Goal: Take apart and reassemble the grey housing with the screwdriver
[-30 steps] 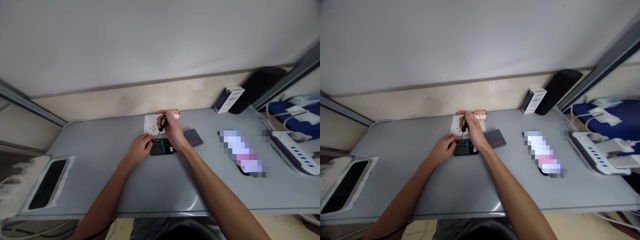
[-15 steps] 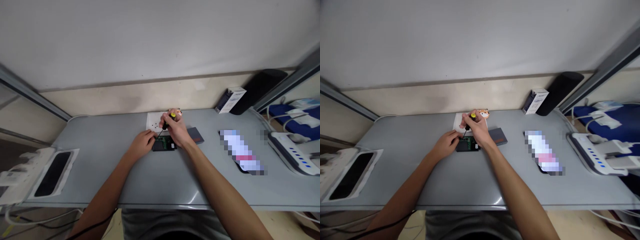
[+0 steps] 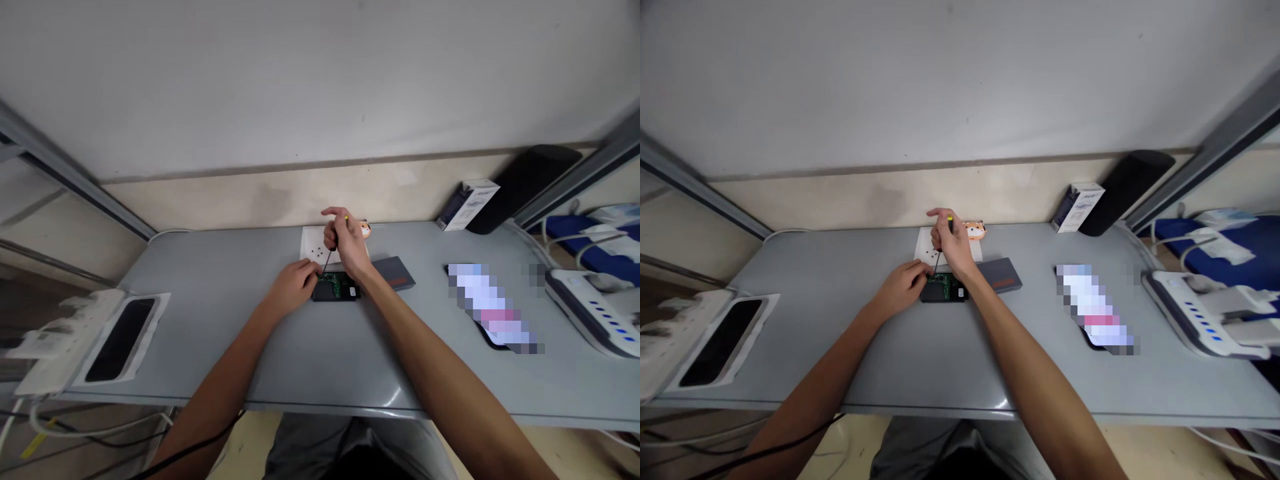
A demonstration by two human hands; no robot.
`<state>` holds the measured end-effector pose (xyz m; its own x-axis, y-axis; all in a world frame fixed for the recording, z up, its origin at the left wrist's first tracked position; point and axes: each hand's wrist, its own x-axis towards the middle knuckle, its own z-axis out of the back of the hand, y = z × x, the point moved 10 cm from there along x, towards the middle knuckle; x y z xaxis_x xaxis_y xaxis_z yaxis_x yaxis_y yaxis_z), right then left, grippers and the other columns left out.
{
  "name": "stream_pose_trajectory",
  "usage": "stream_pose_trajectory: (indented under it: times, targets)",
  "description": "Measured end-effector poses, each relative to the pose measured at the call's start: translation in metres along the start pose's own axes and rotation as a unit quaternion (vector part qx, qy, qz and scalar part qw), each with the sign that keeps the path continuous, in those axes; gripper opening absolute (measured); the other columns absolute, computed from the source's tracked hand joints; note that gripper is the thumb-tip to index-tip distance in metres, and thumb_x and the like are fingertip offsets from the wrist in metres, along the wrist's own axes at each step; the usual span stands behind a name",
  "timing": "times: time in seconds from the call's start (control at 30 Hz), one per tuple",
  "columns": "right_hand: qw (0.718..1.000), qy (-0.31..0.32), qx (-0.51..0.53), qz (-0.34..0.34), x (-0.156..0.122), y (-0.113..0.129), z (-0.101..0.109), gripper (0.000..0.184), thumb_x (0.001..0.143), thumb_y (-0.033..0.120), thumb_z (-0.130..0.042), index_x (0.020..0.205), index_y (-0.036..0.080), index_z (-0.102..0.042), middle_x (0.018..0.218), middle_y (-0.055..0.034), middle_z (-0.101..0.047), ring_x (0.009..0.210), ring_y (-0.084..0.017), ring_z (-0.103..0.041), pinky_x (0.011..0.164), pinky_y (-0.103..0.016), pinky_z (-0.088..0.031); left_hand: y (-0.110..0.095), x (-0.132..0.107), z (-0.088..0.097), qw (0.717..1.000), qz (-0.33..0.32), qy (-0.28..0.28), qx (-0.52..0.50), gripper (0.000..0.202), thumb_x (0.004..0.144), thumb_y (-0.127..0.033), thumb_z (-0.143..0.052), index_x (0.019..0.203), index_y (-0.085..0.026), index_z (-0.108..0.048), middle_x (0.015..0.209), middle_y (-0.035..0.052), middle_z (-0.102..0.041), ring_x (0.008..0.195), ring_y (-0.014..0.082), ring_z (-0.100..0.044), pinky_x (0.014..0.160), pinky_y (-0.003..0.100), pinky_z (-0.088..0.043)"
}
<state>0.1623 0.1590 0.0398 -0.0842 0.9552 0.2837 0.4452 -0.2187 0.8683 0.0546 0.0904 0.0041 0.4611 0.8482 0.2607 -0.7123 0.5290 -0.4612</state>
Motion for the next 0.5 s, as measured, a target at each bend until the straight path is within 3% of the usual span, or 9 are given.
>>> stream_pose_trajectory:
  times: [0.1, 0.2, 0.33, 0.4, 0.5]
  targets:
    - [1.000, 0.008, 0.017, -0.007, -0.004, 0.001, -0.001, 0.053, 0.088, 0.078, -0.062, 0.101, 0.026, -0.064, 0.064, 0.0067, -0.048, 0.056, -0.011, -0.045, 0.054, -0.028, -0.039, 0.000, 0.000, 0.000, 1.000, -0.001, 0.006, -0.001, 0.027, 0.097, -0.011, -0.046, 0.100, -0.022, -0.070, 0.094, 0.0036, -0.071, 0.085, 0.0186, -0.067, 0.082, 0.032, -0.055]
    - [1.000, -0.002, 0.007, 0.001, -0.007, 0.005, 0.004, 0.052, 0.076, 0.071, -0.080, 0.082, 0.026, -0.056, 0.071, 0.0050, -0.058, 0.065, -0.011, -0.055, 0.061, -0.028, -0.046, 0.001, 0.000, 0.000, 1.000, -0.002, 0.010, -0.001, 0.027, 0.096, -0.010, -0.046, 0.100, -0.022, -0.070, 0.094, 0.0033, -0.071, 0.085, 0.0183, -0.067, 0.083, 0.032, -0.055]
    - [0.999, -0.031, -0.013, -0.007, -0.010, 0.005, 0.014, 0.060, 0.078, 0.071, -0.079, 0.078, 0.027, -0.038, 0.054, 0.0128, -0.042, 0.044, -0.008, -0.040, 0.046, -0.025, -0.035, 0.000, 0.000, 0.000, 1.000, -0.005, 0.015, 0.006, 0.029, 0.096, -0.009, -0.046, 0.103, -0.022, -0.071, 0.096, 0.0033, -0.071, 0.086, 0.0184, -0.068, 0.085, 0.032, -0.055]
    - [0.998, -0.037, -0.049, 0.012, -0.011, 0.010, 0.016, 0.056, 0.083, 0.074, -0.073, 0.082, 0.028, -0.041, 0.053, 0.0133, -0.040, 0.044, -0.008, -0.040, 0.046, -0.025, -0.035, 0.000, 0.000, 0.001, 1.000, -0.004, 0.017, 0.016, 0.029, 0.097, -0.010, -0.047, 0.104, -0.022, -0.071, 0.095, 0.0038, -0.071, 0.087, 0.0192, -0.068, 0.084, 0.032, -0.056]
    - [0.993, -0.023, -0.106, 0.055, -0.015, 0.018, 0.011, 0.049, 0.090, 0.074, -0.062, 0.097, 0.026, -0.056, 0.064, 0.0081, -0.051, 0.057, -0.010, -0.051, 0.056, -0.027, -0.043, -0.001, -0.001, 0.000, 0.999, -0.009, 0.033, 0.039, 0.030, 0.097, -0.009, -0.046, 0.106, -0.021, -0.072, 0.096, 0.0056, -0.072, 0.089, 0.0213, -0.070, 0.085, 0.034, -0.056]
